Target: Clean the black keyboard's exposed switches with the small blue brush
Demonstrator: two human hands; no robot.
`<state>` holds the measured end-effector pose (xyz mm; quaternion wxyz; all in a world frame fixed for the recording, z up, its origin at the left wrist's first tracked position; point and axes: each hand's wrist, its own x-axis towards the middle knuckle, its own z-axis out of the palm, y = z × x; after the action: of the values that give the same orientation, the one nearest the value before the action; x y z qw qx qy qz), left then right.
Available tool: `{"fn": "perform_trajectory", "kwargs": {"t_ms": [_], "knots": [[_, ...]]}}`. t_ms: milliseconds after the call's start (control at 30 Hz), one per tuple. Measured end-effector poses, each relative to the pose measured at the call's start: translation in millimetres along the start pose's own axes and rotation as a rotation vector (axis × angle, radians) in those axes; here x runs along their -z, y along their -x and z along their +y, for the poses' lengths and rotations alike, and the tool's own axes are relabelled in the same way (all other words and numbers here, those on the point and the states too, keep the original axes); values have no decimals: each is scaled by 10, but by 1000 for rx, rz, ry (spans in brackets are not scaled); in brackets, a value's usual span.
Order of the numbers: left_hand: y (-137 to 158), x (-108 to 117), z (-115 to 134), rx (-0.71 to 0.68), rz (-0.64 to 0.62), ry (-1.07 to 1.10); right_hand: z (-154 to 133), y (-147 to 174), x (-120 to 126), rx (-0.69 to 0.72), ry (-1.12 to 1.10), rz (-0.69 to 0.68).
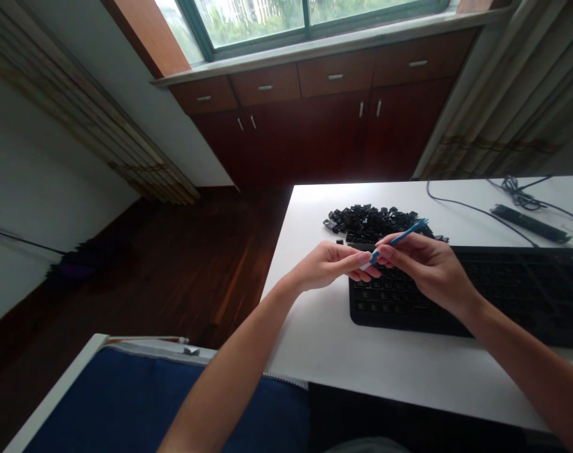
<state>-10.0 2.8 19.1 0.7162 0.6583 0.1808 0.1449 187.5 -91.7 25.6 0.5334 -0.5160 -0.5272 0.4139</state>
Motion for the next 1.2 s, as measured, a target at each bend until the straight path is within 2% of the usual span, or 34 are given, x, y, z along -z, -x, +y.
{"fn": "perform_trajectory", "kwargs": {"t_ms": [133,300,433,567,667,867,1100,1200], "knots": [[7,28,-34,19,45,41,13,-12,23,19,24,1],[-9,74,-113,-35,128,35,11,4,26,59,92,14],[-18,72,-165,-120,194,-125,23,24,-1,89,217,6],[-2,64,-193,-112,239,-331,27,35,-30,159,398,-4],[13,58,-191,-122,244,-489,25,40,-42,201,477,-11],[26,34,-139,-241,207,-750,19,46,-34,204,518,-22],[43,0,-107,-341,139,-911,20,55,-16,162,467,-78],[55,16,-87,-313,146,-891,27,49,-23,175,465,-62]]}}
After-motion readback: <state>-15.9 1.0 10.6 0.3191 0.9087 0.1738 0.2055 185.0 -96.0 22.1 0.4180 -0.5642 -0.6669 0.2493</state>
